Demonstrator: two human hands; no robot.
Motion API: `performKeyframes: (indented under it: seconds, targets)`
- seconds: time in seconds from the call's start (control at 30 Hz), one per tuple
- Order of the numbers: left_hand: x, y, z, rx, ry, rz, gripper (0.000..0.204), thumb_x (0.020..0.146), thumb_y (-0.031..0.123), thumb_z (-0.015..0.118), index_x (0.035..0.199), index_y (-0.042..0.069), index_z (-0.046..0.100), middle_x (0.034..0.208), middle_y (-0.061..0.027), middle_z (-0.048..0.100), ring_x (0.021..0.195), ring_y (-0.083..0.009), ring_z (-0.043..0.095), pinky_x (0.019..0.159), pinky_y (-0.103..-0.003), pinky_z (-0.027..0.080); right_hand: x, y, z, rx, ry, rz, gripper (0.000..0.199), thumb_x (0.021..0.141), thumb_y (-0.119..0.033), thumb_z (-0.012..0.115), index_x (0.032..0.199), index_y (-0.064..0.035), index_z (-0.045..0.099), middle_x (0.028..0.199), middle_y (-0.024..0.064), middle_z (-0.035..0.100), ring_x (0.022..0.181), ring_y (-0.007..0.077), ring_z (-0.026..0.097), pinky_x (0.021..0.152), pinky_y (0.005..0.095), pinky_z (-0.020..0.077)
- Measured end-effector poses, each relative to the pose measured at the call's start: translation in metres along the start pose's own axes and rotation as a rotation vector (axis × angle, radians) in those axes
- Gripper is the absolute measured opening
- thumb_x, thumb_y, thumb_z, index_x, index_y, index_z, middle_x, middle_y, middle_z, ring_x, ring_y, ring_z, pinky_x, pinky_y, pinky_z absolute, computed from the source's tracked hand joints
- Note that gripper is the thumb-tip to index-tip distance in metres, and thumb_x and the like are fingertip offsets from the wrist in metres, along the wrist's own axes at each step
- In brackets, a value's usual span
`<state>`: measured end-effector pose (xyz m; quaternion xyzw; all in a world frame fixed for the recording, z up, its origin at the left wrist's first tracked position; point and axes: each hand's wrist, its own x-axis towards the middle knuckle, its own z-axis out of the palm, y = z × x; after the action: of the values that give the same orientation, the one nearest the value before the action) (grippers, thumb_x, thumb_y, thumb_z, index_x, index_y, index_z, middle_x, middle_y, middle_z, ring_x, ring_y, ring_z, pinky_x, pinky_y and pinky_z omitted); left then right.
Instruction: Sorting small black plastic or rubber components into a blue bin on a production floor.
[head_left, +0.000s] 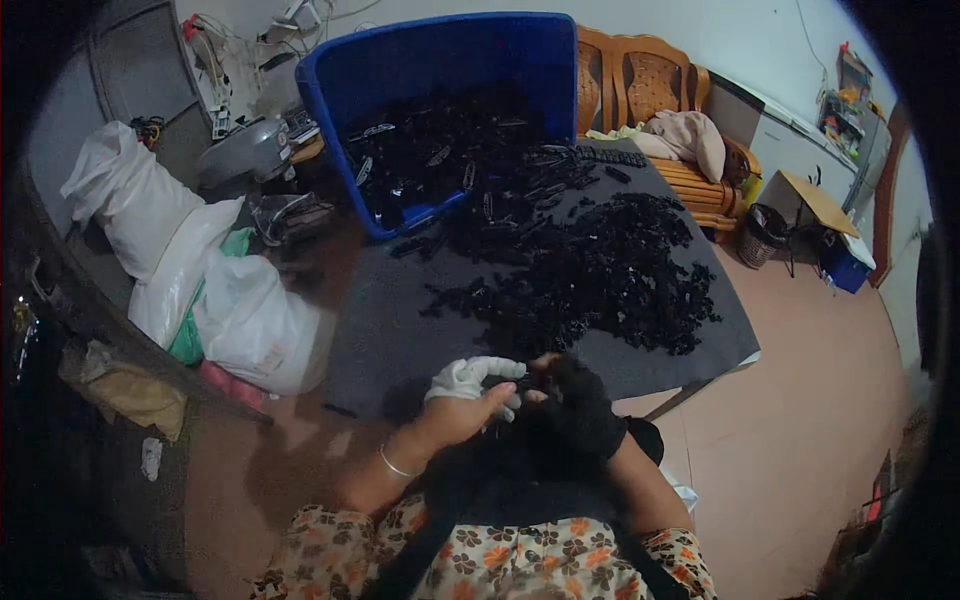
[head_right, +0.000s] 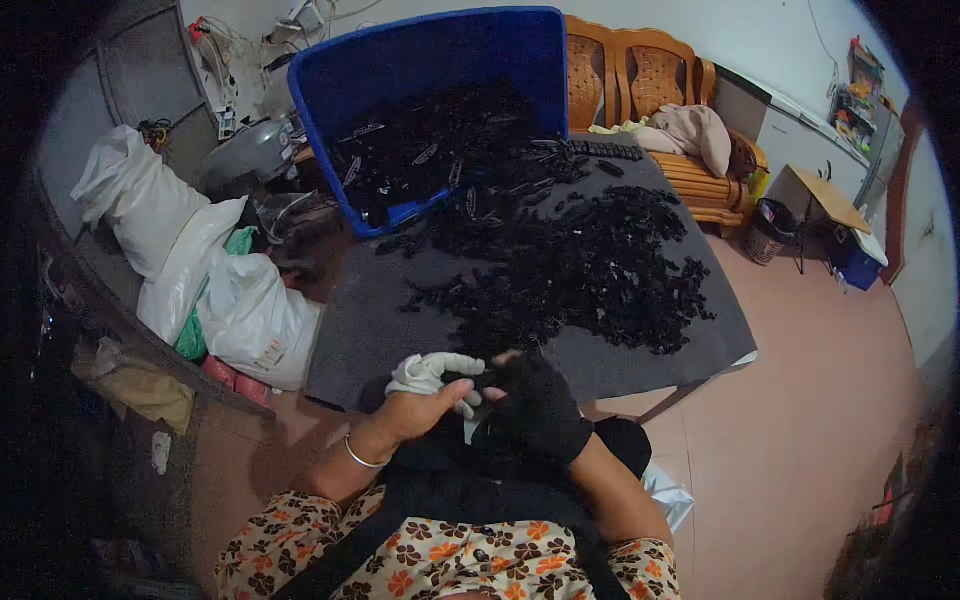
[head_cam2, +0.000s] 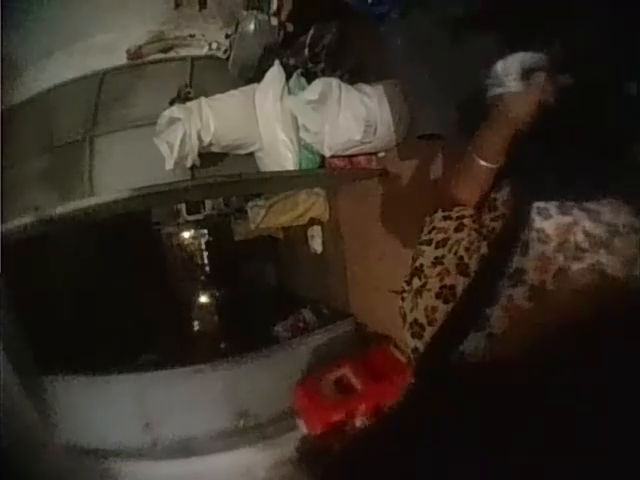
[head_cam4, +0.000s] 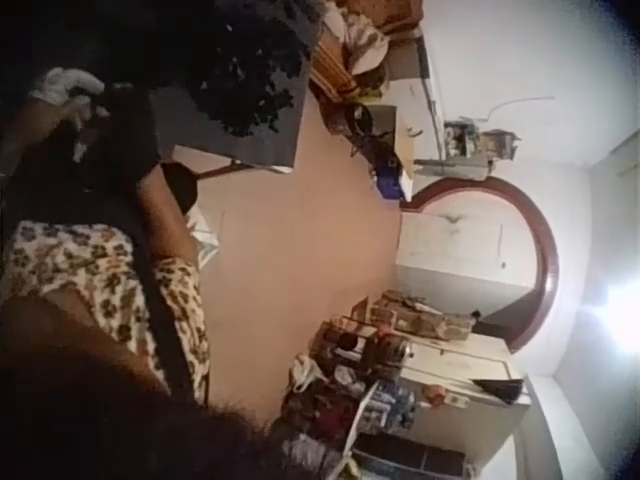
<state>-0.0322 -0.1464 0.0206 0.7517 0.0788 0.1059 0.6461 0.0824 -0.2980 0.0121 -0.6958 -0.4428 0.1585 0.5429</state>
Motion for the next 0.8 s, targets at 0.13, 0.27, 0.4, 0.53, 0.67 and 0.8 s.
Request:
performKeyframes:
  seconds: [0.13, 0.27, 0.4, 0.53, 0.67, 0.8]
  targets:
    - [-0.003, 0.002, 0.009, 0.122, -0.073, 0.084, 0.020, 0.089, 0.005, 0.051, 0.107, -0.004, 0.056, 0.091, -0.0118, 0.063, 0.073, -0.0124, 0.062, 0.065, -0.025, 0.052, -0.006, 0.019, -0.007, 0.013, -0.101, 0.077, 0.026, 0.076, -0.018, 0.070, 0.092, 0.0002, 0.060, 0.087, 0.0149, 0.063, 0.081, 0.0213, 0.062, 0.070, 0.0326, 0.0482]
    - [-0.006, 0.000, 0.009, 0.319, -0.122, 0.168, 0.020, 0.087, 0.007, 0.054, 0.105, -0.001, 0.059, 0.090, -0.0131, 0.063, 0.074, -0.0152, 0.063, 0.066, -0.027, 0.051, -0.008, 0.019, -0.011, 0.141, -0.244, 0.158, 0.027, 0.076, -0.019, 0.071, 0.091, -0.0004, 0.059, 0.084, 0.0150, 0.062, 0.077, 0.0198, 0.063, 0.065, 0.0326, 0.0483]
    - [0.000, 0.003, 0.008, 0.565, -0.125, 0.388, 0.023, 0.085, 0.012, 0.055, 0.106, 0.000, 0.059, 0.091, -0.0126, 0.063, 0.075, -0.0180, 0.064, 0.067, -0.030, 0.051, -0.015, 0.027, -0.009, -0.050, -0.198, 0.127, 0.026, 0.076, -0.020, 0.070, 0.091, -0.0015, 0.059, 0.084, 0.0167, 0.062, 0.078, 0.0222, 0.063, 0.066, 0.0329, 0.0478]
    - [0.029, 0.004, -0.002, 0.740, -0.194, 0.436, 0.027, 0.085, 0.021, 0.056, 0.104, 0.004, 0.060, 0.097, -0.0154, 0.062, 0.092, -0.0289, 0.059, 0.082, -0.039, 0.046, -0.011, 0.022, -0.017, -0.032, -0.238, -0.002, 0.029, 0.076, -0.024, 0.069, 0.094, -0.0032, 0.061, 0.088, 0.0186, 0.062, 0.082, 0.0288, 0.063, 0.069, 0.0365, 0.0492]
    - [0.102, 0.009, -0.019, 1.039, -0.105, 0.326, 0.024, 0.080, 0.019, 0.059, 0.100, 0.007, 0.063, 0.100, -0.0144, 0.062, 0.097, -0.0326, 0.056, 0.085, -0.042, 0.044, -0.005, 0.010, -0.025, -0.490, -0.202, -0.020, 0.028, 0.076, -0.021, 0.067, 0.100, -0.0069, 0.062, 0.091, 0.0183, 0.063, 0.084, 0.0313, 0.063, 0.072, 0.0381, 0.0494]
    - [0.157, 0.002, 0.002, 1.078, -0.320, 0.448, 0.034, 0.078, 0.020, 0.062, 0.110, 0.009, 0.059, 0.107, -0.0131, 0.059, 0.097, -0.0319, 0.057, 0.081, -0.041, 0.047, 0.013, 0.024, -0.021, -0.659, 0.065, 0.000, 0.033, 0.073, -0.023, 0.066, 0.103, -0.0100, 0.062, 0.091, 0.0174, 0.062, 0.084, 0.0352, 0.060, 0.073, 0.0407, 0.0486]
